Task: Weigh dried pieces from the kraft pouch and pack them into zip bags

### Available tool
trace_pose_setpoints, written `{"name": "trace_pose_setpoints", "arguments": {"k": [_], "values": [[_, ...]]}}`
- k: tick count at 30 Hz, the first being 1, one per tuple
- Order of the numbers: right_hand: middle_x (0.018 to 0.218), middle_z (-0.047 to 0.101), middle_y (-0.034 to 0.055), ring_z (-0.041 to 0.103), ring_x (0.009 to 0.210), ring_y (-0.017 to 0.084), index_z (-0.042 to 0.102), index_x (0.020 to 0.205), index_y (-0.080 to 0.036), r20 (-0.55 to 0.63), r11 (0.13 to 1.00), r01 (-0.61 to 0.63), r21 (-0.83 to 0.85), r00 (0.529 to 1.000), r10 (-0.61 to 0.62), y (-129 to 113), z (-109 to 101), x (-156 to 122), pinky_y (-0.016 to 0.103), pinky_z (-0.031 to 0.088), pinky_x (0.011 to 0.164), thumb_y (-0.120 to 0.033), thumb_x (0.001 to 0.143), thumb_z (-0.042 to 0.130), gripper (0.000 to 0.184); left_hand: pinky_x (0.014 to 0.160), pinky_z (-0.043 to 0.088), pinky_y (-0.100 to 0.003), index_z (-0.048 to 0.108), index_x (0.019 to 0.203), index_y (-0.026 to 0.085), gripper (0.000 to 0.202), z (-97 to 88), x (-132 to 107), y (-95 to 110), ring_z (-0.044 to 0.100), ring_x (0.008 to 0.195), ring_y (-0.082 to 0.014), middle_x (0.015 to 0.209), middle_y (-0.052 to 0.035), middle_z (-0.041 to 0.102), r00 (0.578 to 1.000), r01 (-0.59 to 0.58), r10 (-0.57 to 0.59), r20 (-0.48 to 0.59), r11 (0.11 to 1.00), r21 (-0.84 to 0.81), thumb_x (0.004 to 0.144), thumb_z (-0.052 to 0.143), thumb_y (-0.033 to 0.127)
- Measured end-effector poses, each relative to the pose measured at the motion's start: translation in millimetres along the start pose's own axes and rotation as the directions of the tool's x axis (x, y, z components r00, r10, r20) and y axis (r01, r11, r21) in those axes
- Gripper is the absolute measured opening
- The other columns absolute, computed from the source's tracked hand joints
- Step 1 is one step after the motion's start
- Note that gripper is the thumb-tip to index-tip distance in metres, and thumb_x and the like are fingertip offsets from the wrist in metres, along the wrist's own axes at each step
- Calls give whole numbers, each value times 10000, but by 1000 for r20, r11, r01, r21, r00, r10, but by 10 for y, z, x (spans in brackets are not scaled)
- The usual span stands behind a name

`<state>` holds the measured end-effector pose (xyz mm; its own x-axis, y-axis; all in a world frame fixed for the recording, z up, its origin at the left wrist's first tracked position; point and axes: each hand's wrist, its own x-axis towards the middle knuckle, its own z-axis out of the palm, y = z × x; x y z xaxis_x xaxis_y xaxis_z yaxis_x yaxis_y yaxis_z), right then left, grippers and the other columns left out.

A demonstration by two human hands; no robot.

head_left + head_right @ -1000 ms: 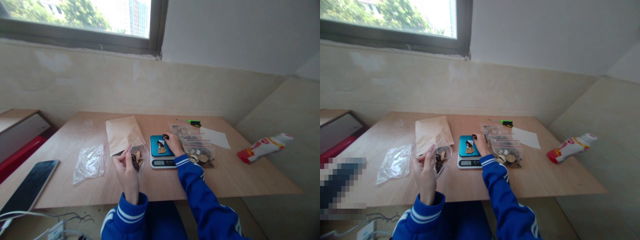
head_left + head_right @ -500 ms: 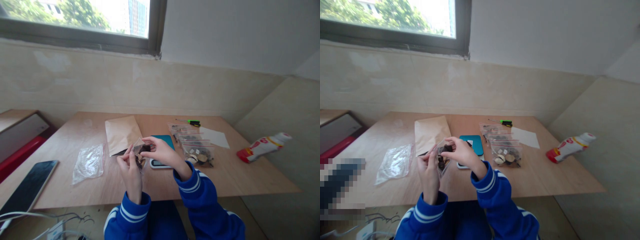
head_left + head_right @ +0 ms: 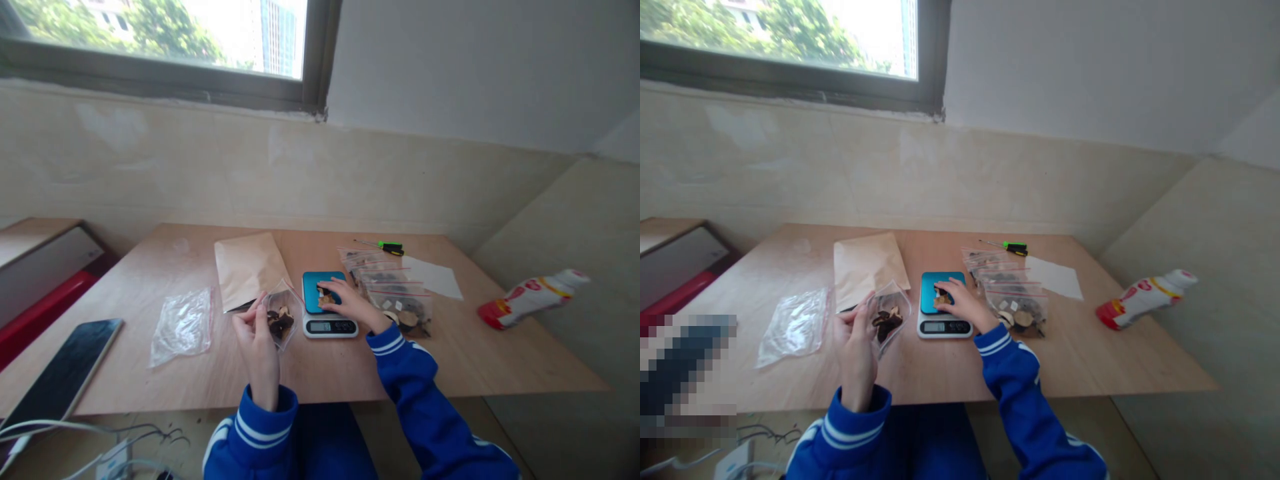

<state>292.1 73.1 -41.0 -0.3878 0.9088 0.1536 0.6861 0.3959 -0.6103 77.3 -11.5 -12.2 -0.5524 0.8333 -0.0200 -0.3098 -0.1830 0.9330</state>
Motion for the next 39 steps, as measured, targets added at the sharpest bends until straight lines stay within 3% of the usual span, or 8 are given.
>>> {"name": "trace_pose_setpoints", "arguments": {"k": [7,11,18,24,27,32,36,39], "values": [[1045,712,95,637,1024,232,703,996,-188,-162,998,20,53,987,-12,-79,51,-8,410,485,923,-88,750,675,267,893,505,-405,479,825,193,267,24,2,10,631,1084,-238,1077,-111,686,999,23,-23,-28,1000,-6,786,650,394],[1035,717,65,670,929,195,688,1055,-202,-231,969,-11,246,971,69,-364,-36,-13,337,517,835,-195,794,658,263,902,501,-411,474,812,194,265,26,-1,4,631,1087,-235,1075,-104,688,998,56,-56,-11,998,-13,787,648,392],[1151,674,47,617,1042,191,605,1217,-251,-67,920,221,324,975,-210,-1250,-307,-21,338,484,916,-276,772,722,461,860,518,-399,446,779,194,280,105,-78,146,641,1070,-242,1064,-102,689,981,194,-193,23,979,-66,759,666,365],[1273,602,53,523,1210,206,568,1263,-275,-125,929,224,294,973,-195,-1183,-350,-132,393,407,1042,-359,853,631,423,810,521,-389,409,717,200,343,70,-102,361,633,1093,-276,1038,-88,699,933,351,-337,124,928,-127,659,717,340],[1350,552,58,508,1247,196,531,1306,-275,-113,890,166,424,985,-130,-1000,-335,-252,389,418,1045,-392,919,520,404,797,526,-405,377,672,200,353,-23,-56,453,596,1153,-299,1130,-111,683,864,446,-405,298,891,-85,681,700,341],[1269,623,66,551,1206,232,608,1224,-248,49,847,89,524,990,-135,-977,-300,-448,407,422,1041,-490,788,670,503,806,544,-417,476,680,192,250,-109,58,562,591,1160,-310,1234,-141,639,652,561,-457,604,827,19,751,669,334],[885,734,47,681,865,199,719,876,-193,-158,821,65,567,987,32,-1103,-263,-467,339,541,828,-490,754,701,321,850,544,-427,575,676,197,190,-69,103,635,595,1154,-301,1266,-114,623,607,513,-400,686,857,46,765,666,338],[685,698,19,657,632,151,689,752,-188,-356,767,92,634,916,184,-1160,-263,-433,273,555,628,-489,785,667,303,886,532,-460,682,815,188,326,-58,120,662,576,1173,-320,1247,-145,629,619,457,-364,696,887,58,783,605,502]]}}
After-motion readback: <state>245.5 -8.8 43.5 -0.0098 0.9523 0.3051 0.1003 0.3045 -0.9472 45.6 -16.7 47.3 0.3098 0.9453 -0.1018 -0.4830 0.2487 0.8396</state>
